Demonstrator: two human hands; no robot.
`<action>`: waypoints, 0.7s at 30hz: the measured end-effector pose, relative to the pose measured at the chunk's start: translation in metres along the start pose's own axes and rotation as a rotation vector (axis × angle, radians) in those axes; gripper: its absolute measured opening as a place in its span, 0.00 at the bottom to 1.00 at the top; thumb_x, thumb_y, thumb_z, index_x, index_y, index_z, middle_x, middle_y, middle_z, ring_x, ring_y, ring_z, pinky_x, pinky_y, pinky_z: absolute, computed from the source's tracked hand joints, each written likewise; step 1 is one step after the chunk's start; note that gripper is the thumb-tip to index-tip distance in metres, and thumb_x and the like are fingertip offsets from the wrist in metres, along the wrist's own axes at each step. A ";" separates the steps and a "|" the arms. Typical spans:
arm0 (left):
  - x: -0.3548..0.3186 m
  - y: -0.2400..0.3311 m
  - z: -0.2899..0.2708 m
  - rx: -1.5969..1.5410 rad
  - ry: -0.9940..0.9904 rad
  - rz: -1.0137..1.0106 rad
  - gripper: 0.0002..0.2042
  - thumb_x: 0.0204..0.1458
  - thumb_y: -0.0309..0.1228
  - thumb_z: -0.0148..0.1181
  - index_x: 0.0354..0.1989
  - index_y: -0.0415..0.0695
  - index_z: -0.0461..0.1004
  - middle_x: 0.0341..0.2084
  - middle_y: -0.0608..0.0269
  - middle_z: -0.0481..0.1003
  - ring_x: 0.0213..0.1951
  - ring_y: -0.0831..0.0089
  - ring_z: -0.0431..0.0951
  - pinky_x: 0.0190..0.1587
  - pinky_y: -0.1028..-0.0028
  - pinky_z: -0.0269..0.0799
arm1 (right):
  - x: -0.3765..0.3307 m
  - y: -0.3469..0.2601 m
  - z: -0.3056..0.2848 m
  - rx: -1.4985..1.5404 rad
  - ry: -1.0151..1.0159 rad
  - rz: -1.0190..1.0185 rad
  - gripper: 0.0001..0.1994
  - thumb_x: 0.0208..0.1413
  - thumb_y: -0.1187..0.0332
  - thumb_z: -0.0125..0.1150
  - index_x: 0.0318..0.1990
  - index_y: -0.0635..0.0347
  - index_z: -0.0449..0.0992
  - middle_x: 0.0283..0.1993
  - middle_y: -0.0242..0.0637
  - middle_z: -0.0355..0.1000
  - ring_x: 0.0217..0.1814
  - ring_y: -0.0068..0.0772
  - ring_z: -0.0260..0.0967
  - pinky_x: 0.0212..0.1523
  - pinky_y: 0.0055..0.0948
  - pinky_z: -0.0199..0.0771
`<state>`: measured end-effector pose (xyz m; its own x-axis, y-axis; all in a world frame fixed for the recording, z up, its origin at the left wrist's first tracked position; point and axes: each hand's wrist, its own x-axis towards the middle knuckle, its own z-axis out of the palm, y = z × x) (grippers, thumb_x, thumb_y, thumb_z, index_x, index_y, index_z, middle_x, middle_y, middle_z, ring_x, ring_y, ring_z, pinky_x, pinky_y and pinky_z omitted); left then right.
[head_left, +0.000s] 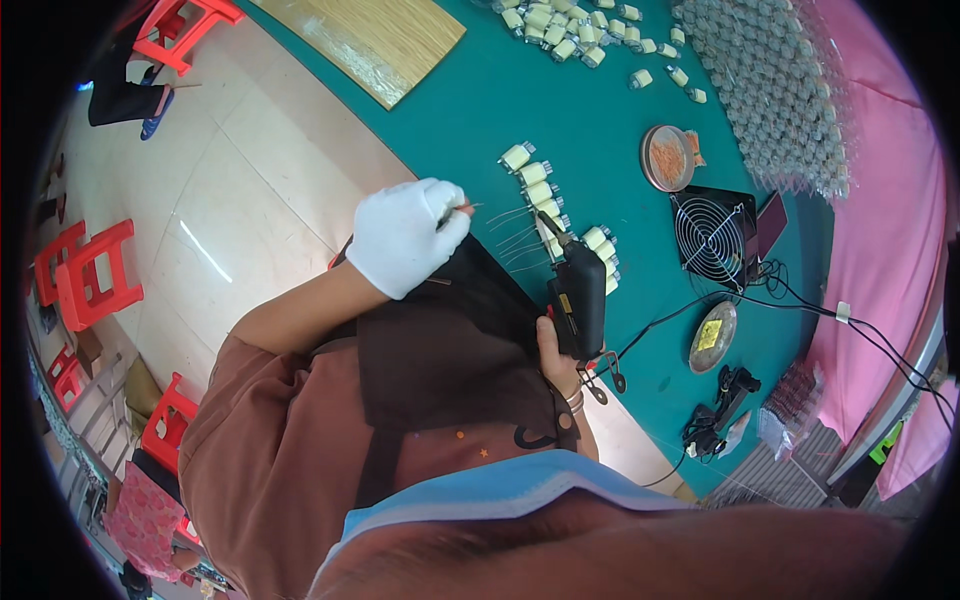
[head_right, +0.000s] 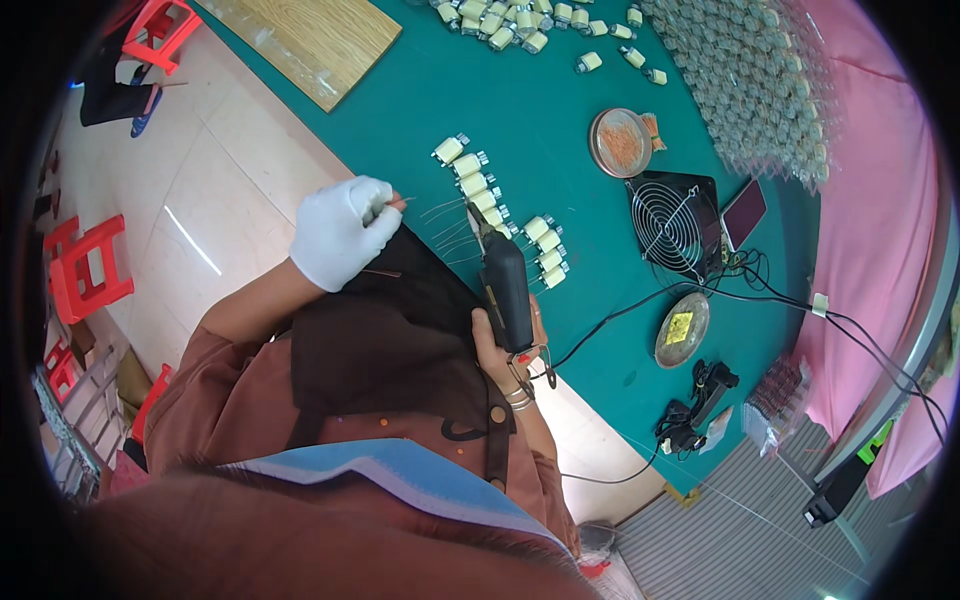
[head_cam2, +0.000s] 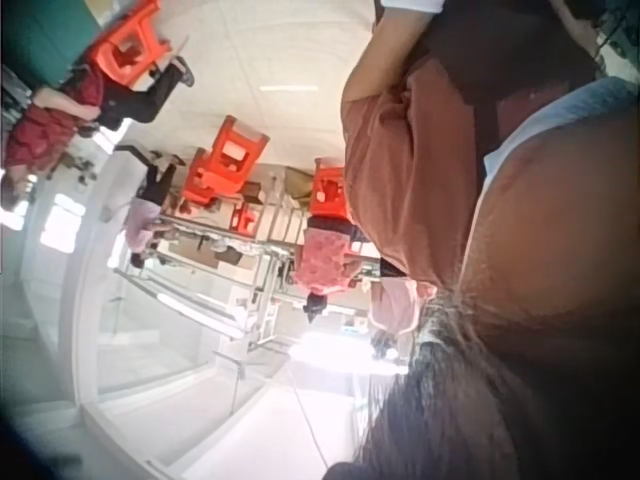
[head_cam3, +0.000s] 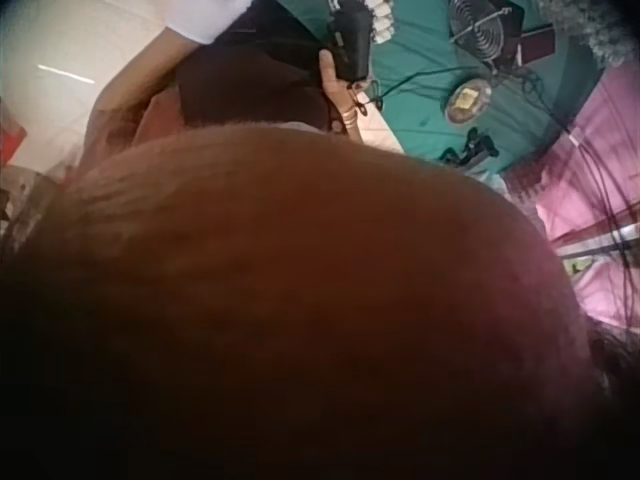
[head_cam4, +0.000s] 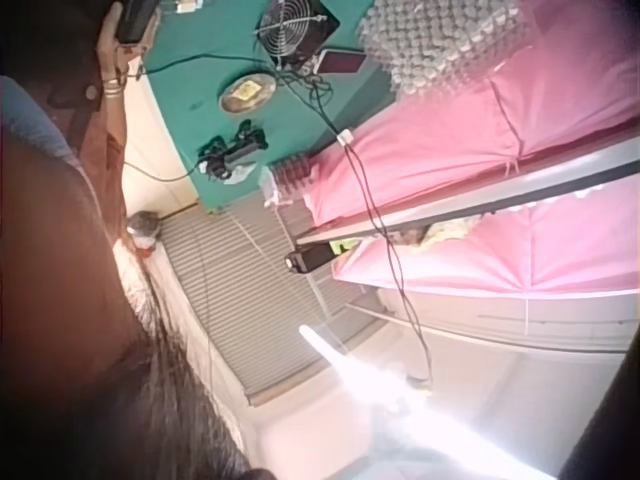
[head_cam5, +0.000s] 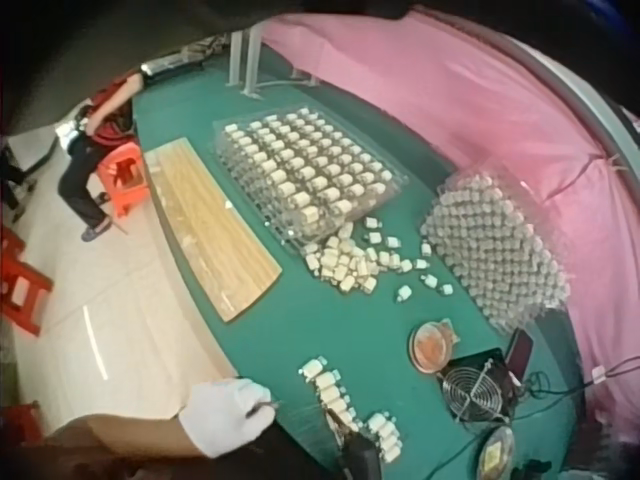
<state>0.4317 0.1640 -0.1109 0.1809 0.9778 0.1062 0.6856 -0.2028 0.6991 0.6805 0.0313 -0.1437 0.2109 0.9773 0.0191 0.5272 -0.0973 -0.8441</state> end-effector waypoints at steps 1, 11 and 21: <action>0.003 0.001 -0.001 -0.025 0.035 -0.005 0.04 0.50 0.33 0.64 0.28 0.47 0.78 0.23 0.62 0.77 0.26 0.62 0.79 0.29 0.65 0.73 | 0.002 0.000 0.002 0.013 0.010 -0.014 0.16 0.44 0.71 0.72 0.40 0.67 0.78 0.36 0.45 0.76 0.35 0.47 0.75 0.38 0.37 0.75; 0.018 0.005 0.040 0.078 0.153 0.123 0.04 0.47 0.33 0.66 0.25 0.51 0.77 0.20 0.68 0.74 0.25 0.68 0.77 0.27 0.67 0.71 | 0.009 -0.012 0.006 -0.007 -0.033 0.075 0.14 0.43 0.74 0.72 0.39 0.66 0.78 0.36 0.45 0.76 0.34 0.46 0.74 0.37 0.37 0.74; 0.020 0.005 0.041 0.135 0.149 0.161 0.05 0.45 0.34 0.67 0.23 0.53 0.77 0.19 0.70 0.73 0.24 0.70 0.76 0.26 0.68 0.71 | 0.016 -0.018 0.007 -0.069 -0.076 -0.037 0.14 0.44 0.74 0.72 0.39 0.66 0.77 0.34 0.45 0.74 0.32 0.46 0.73 0.33 0.37 0.72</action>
<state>0.4673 0.1800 -0.1348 0.1963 0.9273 0.3188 0.7459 -0.3523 0.5653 0.6684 0.0498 -0.1321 0.1286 0.9917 0.0064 0.5895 -0.0712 -0.8046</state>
